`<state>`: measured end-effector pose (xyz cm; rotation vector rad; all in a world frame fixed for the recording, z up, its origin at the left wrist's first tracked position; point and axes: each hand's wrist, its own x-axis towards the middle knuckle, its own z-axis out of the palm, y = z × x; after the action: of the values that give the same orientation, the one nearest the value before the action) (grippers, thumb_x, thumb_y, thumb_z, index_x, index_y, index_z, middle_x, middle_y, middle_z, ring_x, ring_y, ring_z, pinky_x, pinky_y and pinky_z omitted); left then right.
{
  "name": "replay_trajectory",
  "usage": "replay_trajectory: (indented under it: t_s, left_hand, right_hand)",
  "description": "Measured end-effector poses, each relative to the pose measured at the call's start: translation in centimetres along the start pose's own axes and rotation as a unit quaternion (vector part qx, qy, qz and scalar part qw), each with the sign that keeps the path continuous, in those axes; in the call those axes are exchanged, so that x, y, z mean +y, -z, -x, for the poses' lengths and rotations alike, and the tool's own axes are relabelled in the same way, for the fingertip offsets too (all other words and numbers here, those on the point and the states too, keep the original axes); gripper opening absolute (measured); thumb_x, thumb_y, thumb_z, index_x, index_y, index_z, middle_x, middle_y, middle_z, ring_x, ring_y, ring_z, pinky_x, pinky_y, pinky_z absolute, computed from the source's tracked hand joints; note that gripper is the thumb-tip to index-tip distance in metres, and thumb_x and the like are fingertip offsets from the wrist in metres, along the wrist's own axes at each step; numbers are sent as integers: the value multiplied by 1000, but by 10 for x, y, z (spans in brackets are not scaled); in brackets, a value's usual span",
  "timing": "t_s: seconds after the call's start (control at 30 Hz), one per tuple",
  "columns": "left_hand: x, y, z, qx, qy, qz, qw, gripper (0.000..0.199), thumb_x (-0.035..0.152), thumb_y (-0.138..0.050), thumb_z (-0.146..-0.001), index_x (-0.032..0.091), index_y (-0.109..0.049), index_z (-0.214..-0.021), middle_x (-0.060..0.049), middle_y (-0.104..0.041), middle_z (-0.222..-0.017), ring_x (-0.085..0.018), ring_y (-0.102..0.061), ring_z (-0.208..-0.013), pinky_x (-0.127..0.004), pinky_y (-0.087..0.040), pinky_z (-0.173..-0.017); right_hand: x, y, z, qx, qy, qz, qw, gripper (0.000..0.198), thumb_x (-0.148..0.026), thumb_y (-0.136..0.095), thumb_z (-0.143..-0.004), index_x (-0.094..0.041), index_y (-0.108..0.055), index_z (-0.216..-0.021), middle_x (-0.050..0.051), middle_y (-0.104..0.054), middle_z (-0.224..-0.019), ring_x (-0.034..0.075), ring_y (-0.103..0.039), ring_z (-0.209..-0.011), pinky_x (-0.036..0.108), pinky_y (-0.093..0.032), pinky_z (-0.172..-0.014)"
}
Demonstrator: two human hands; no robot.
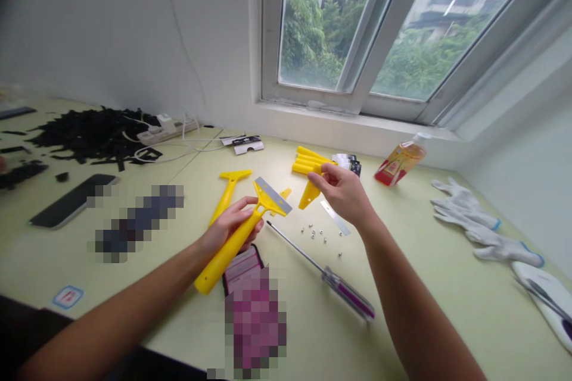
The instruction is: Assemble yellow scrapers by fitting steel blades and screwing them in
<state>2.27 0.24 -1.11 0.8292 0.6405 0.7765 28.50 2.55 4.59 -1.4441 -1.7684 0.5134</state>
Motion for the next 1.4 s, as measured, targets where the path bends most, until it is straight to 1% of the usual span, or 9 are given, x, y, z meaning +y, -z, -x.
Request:
replay_trajectory:
  t_s: [0.17, 0.37, 0.7, 0.93, 1.03, 1.13, 1.2, 1.33, 1.4]
  left_hand:
    - [0, -1, 1, 2, 11, -4, 1000, 35, 37, -60, -85, 23, -44, -112, -1, -60, -73, -9, -46, -46, -17, -30, -41]
    - [-1, -2, 1, 15, 15, -7, 1000, 32, 35, -58, -87, 23, -43, -113, -1, -60, -72, -8, -46, -47, -17, -31, -42]
    - [-4, -2, 1, 8, 10, -23, 1000, 29, 35, -56, -88, 23, -46, -112, -2, -60, -74, -9, -49, -51, -17, -33, -43]
    - [-5, -2, -1, 0, 7, -19, 1000, 30, 35, -56, -88, 24, -44, -113, -1, -60, -73, -9, -46, -47, -17, -32, -41]
    - [-5, -2, 0, -3, 11, -17, 1000, 30, 35, -56, -88, 24, -43, -113, -1, -59, -73, -9, -46, -49, -17, -32, -40]
    - [-5, -2, 1, -7, 11, -16, 1000, 30, 34, -55, -88, 24, -43, -114, -1, -59, -74, -9, -46, -50, -16, -32, -41]
    - [-5, -1, 2, -11, 11, -17, 1000, 30, 35, -55, -88, 23, -43, -114, -1, -59, -73, -9, -45, -49, -16, -32, -40]
    - [-5, -2, 2, -13, 13, -16, 1000, 30, 35, -55, -89, 23, -43, -114, 0, -58, -72, -8, -43, -47, -16, -32, -40]
    - [-5, -2, 1, -13, 11, -15, 1000, 29, 34, -54, -89, 23, -43, -114, -1, -59, -72, -8, -44, -47, -16, -32, -40]
  right_hand:
    - [5, 1, 1, -39, -92, -210, 973, 41, -55, -71, -78, -20, -51, -84, 0, -62, -60, 12, -54, -49, 25, -43, -47]
    - [13, -6, 1, -99, -120, -262, 953, 49, -53, -71, -77, -14, -62, -105, 7, -71, -73, 17, -66, -62, 31, -52, -60]
    - [-4, -12, 8, -75, -14, -145, 987, 26, -43, -68, -83, -18, -68, -85, 5, -66, -84, 14, -59, -73, 30, -48, -66]
    - [-6, -9, 10, -153, -25, -240, 958, 39, -41, -67, -83, -18, -53, -112, 3, -67, -79, 19, -67, -70, 34, -54, -65]
    - [-5, -6, 10, -173, 36, -191, 966, 30, -37, -66, -86, -20, -62, -111, 7, -69, -93, 21, -67, -89, 39, -54, -81]
    - [-6, -5, 10, -103, 129, -62, 984, 14, -34, -65, -87, -24, -73, -93, 6, -65, -104, 21, -61, -99, 39, -48, -91]
    - [-5, -6, 11, -76, 137, -31, 987, 14, -34, -66, -88, -24, -73, -93, 5, -65, -97, 18, -61, -90, 35, -50, -83]
    - [-2, -12, 12, -122, 67, -151, 979, 20, -37, -60, -92, -19, -69, -92, 1, -63, -72, 13, -59, -64, 28, -49, -59]
    - [-2, -12, 13, -119, 56, -187, 974, 21, -37, -61, -91, -18, -70, -96, 3, -66, -75, 13, -61, -64, 27, -50, -57]
